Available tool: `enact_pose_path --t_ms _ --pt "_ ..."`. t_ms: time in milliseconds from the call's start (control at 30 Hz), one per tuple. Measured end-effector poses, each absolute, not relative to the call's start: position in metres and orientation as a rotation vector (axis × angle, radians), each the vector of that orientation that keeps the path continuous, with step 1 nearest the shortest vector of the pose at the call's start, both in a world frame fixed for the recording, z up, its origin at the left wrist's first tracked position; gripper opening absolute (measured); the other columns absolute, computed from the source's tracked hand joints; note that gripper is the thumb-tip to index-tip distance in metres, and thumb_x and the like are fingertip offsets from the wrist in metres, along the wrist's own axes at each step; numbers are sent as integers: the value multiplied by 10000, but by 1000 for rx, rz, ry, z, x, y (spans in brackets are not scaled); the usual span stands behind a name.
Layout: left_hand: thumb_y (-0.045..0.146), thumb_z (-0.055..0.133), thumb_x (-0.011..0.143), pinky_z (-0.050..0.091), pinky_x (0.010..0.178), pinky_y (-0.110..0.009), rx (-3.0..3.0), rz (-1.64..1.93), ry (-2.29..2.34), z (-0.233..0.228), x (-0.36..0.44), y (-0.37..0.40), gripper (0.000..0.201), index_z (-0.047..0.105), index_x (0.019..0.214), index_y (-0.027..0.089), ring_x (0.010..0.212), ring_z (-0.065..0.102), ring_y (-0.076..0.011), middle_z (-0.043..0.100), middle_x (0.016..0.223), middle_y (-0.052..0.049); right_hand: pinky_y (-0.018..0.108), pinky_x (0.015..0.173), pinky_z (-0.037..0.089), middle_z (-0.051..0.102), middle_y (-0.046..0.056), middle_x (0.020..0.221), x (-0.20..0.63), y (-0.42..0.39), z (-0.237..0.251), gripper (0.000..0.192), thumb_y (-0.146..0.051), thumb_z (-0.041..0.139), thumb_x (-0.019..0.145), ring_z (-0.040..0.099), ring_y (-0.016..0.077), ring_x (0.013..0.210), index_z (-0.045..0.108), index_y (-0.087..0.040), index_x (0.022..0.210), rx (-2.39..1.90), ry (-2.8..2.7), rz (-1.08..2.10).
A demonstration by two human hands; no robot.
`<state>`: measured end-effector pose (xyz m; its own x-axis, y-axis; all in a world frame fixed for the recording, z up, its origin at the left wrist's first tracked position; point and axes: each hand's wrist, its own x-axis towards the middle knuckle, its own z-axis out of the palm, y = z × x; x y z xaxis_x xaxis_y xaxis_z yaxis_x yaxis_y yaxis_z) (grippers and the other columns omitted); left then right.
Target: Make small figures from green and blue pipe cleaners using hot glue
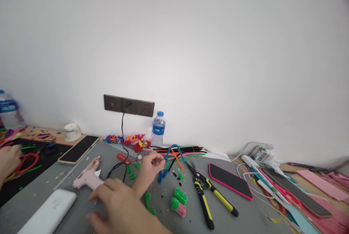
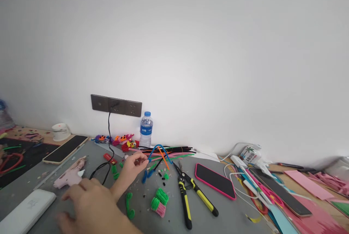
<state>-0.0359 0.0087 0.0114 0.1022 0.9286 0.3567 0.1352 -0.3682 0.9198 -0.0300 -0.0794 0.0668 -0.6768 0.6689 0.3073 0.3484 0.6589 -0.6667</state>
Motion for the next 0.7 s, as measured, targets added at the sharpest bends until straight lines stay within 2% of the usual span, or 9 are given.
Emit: enact_pose_path --t_ms 133,200,233,300,400,467,533,600,700 --pt "256 612 740 381 548 -251 1622 1401 1047 12 -39 9 113 638 662 179 587 489 -145 567 675 4 517 855 517 595 244 1203 -97 -67 47 591 -312 711 749 563 373 1079 541 -57 1255 -1195 -2499 534" --pt "268 612 745 382 544 -247 1611 1429 1036 11 -40 10 117 641 681 173 591 490 -145 565 684 -1 546 837 520 558 313 1241 -123 -56 31 782 -285 719 744 569 396 1076 398 39 1379 -1378 -2498 518" --pt "275 612 749 387 545 -246 1606 1442 1030 11 -41 11 122 642 690 172 595 490 -145 562 689 -3 532 827 528 552 325 1254 -134 -50 23 746 -212 656 795 579 388 1080 340 59 1413 -1445 -2480 528" --pt "288 612 757 400 551 -246 1598 1468 1020 10 -42 13 132 638 698 173 602 490 -145 556 700 -6 525 798 538 567 334 1239 -147 -41 11 635 -69 493 866 603 368 1075 279 42 1453 -1526 -2437 544" --pt "309 607 767 407 557 -246 1588 1494 1019 10 -43 15 149 624 696 179 611 490 -148 540 700 -2 526 773 543 593 330 1201 -149 -34 7 626 -13 423 866 621 363 1062 265 14 1471 -1512 -2421 591" --pt "327 607 768 401 550 -243 1584 1501 1023 9 -43 15 163 620 697 181 609 487 -147 536 706 -1 502 758 558 593 328 1192 -142 -34 14 689 -17 474 833 628 362 1054 235 28 1478 -1476 -2467 618" --pt "341 616 763 393 542 -239 1591 1498 1021 9 -42 15 173 623 696 182 603 483 -144 541 712 -1 478 750 572 563 331 1233 -130 -37 25 860 -34 590 741 632 371 1049 168 50 1487 -1447 -2509 676" --pt "349 626 761 390 539 -238 1609 1486 1010 9 -41 13 179 629 694 183 600 486 -143 553 708 -2 480 808 561 519 324 1302 -116 -41 35 930 -65 632 696 618 375 1086 157 49 1487 -1353 -2459 790" --pt "351 622 777 406 557 -245 1638 1471 999 9 -40 11 188 629 690 185 630 516 -156 575 711 -7 430 893 520 537 240 1332 -92 -44 47 681 -162 516 827 586 316 1146 297 -32 1459 -1004 -2170 946"
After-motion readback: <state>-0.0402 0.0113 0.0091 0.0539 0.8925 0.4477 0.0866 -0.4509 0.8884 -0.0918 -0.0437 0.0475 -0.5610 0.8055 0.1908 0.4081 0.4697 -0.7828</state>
